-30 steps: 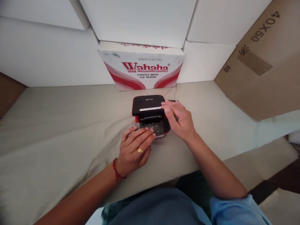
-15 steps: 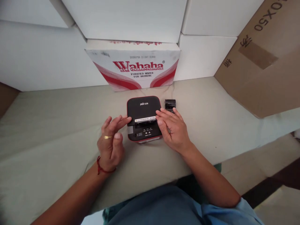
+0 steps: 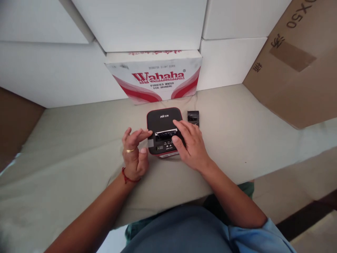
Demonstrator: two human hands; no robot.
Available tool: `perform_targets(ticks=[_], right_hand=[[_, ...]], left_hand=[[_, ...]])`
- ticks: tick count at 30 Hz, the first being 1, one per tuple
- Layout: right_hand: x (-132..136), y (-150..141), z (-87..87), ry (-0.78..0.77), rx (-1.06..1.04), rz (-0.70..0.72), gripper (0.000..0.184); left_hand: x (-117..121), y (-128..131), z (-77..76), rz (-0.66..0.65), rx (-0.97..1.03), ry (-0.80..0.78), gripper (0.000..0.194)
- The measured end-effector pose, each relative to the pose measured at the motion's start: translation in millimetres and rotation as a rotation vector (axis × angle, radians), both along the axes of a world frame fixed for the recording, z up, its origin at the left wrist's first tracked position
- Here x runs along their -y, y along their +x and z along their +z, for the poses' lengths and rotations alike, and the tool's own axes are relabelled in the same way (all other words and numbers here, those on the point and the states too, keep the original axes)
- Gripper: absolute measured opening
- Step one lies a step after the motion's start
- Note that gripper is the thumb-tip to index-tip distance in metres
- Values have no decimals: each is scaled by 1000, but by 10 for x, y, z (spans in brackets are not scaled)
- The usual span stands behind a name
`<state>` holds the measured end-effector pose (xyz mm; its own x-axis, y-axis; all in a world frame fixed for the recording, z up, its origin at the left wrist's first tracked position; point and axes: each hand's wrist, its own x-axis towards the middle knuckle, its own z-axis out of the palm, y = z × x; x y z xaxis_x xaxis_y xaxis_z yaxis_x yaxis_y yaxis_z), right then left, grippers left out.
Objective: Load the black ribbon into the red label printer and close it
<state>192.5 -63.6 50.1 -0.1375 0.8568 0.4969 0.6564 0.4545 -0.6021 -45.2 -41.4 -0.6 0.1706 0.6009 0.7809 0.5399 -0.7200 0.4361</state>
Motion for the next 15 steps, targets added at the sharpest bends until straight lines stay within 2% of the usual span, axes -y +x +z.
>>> perform_targets(ticks=[6,12,15], right_hand=[[161,24,-81,128,-12,31,38],[216,-10,-196,318,0,-19,35],[238,-39,-225,378,-29,-58,36]], left_hand=[[48,-8,-12,-16,-30,-11,53],[63,-25,12,84,-16,173,35],[82,-46,18,104,-5,172,36]])
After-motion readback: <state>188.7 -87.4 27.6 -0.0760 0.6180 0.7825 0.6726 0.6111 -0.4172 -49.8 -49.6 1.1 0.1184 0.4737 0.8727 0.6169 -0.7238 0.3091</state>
